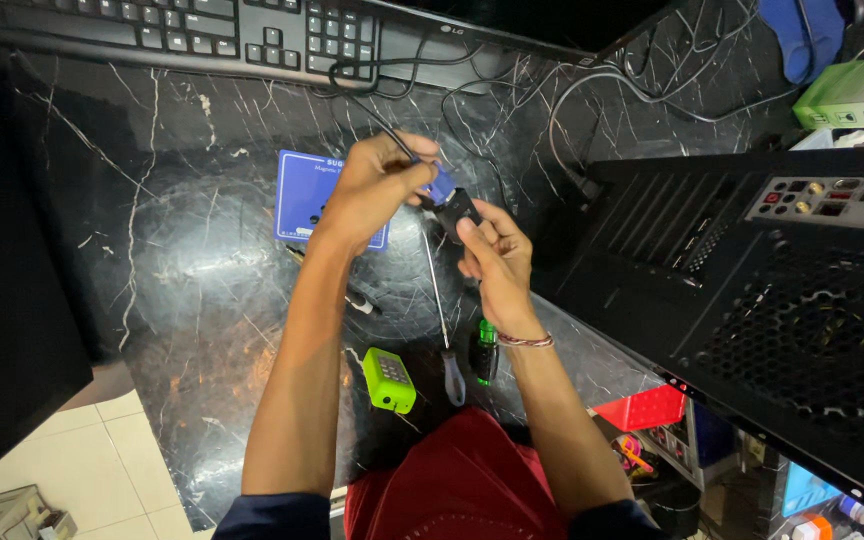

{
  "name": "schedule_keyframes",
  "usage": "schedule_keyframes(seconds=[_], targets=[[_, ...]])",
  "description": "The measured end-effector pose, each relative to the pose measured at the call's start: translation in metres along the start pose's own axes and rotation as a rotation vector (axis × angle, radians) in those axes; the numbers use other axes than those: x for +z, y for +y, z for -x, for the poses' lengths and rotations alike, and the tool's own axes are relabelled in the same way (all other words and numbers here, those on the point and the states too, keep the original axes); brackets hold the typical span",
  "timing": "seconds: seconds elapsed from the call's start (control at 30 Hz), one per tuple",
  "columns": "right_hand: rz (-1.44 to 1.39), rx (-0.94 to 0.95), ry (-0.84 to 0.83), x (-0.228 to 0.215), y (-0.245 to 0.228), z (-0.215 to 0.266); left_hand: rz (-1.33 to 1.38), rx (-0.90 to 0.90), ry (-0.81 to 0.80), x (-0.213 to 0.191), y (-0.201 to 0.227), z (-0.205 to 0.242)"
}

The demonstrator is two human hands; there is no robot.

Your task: The person assembles a desktop computer by connecting internal power cables to the graphics card and motherboard. They then plug the power cord into the back of the case and a power strip, turn on the system, and connect a mouse and keyboard.

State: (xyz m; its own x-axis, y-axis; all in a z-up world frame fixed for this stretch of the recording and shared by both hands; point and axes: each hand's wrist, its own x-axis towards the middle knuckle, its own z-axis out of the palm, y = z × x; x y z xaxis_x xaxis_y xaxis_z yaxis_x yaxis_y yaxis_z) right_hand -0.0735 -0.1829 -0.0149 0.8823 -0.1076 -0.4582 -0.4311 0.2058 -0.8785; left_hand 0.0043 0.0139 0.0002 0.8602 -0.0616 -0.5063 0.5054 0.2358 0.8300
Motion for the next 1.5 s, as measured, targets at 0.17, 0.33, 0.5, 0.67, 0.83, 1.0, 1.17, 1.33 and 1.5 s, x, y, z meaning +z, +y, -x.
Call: schedule_keyframes(seconds=[0.17,0.33,0.5,0.67,0.83,1.0,1.17,1.33,1.5], targets=[[0.034,-0.016,0.021,0.001,-0.004,0.0,-0.039,0.021,-0.028,0.002,0.011,0.006],[0.021,-0.043,0.039,-0.001,0.0,0.002,-0.04,-0.058,-0.078,-0.003,0.009,0.004],[0.029,-0.074,0.077,0.0,0.004,0.005,-0.01,-0.076,-0.084,-0.001,-0.002,-0.001],[0.083,-0.135,0.056,0.003,-0.001,0.006,0.01,-0.109,-0.063,-0.003,-0.008,0.003],[0.064,-0.137,0.015,0.011,-0.008,0.01,-0.006,-0.157,-0.09,-0.005,0.005,0.009],[0.047,-0.112,0.061,0.009,-0.005,0.008,0.002,-0.18,-0.116,-0.003,-0.004,0.005],[0.082,-0.03,0.07,0.003,-0.003,-0.002,-0.039,-0.206,-0.089,0.002,-0.015,0.004],[0.096,-0.032,0.083,-0.004,0.003,-0.005,0.01,-0.163,0.004,0.01,-0.036,-0.004],[0.622,-0.233,-0.181,-0.027,-0.028,0.001,0.224,0.009,0.224,0.007,-0.021,-0.021]])
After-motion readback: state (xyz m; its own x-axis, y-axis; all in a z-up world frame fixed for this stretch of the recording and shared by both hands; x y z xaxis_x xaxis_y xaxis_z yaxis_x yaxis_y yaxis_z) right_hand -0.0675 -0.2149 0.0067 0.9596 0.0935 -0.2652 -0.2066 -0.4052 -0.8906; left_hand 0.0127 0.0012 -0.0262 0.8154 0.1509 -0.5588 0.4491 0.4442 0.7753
